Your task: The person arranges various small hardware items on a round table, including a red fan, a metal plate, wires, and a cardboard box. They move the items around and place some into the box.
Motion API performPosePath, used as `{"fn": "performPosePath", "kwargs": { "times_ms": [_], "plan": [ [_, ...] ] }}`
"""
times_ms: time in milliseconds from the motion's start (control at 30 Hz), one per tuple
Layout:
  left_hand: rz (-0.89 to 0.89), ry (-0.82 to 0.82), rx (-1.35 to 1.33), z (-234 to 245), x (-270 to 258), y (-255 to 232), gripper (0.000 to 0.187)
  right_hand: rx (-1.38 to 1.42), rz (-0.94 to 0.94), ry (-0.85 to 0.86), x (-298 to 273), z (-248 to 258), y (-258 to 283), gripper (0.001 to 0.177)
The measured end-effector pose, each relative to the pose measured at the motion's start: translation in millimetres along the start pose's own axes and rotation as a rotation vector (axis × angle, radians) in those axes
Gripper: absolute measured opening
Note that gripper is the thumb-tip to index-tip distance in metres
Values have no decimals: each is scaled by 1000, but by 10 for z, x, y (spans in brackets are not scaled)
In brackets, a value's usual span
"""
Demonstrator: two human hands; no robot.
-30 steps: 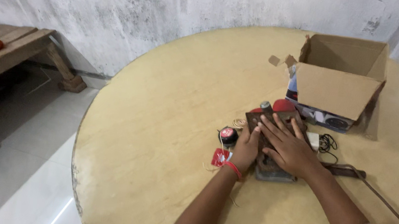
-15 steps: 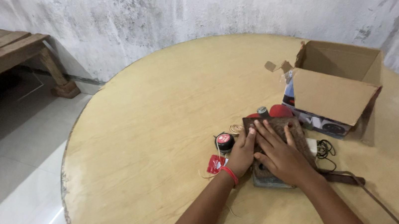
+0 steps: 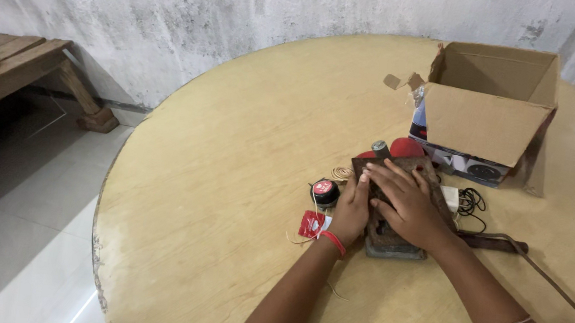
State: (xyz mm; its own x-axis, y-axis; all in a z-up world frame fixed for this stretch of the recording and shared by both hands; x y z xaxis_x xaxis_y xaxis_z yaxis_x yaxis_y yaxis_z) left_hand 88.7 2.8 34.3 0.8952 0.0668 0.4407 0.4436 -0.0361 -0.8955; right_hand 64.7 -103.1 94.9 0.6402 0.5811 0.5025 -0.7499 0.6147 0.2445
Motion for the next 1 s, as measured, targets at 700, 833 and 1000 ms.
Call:
{"fn": "performPosePath", "kwargs": {
  "times_ms": [700,833,1000],
  "plan": [
    [223,26,-110,-1,21,337,60,-84,-96,627,-92,-187,-123,47],
    [198,31,-36,45,45,358,60,-55,-89,433,-5,-141,43,66],
    [174,21,-72,41,57,359,60,-95,-157,543,-88,-202,76,75]
  ]
}}
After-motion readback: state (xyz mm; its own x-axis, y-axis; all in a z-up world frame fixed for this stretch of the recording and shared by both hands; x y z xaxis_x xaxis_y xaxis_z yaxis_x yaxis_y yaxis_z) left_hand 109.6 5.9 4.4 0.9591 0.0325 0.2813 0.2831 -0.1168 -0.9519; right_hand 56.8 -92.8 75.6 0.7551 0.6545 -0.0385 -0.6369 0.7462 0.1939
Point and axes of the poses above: each hand's wrist, its own x-axis towards the middle knuckle, its own z-axis out of the back of the hand, y = z × x, the point moved 9 cm from there along x, towards the middle knuckle, and after that the axes turned 6 degrees about x, right-handed, at the moved point
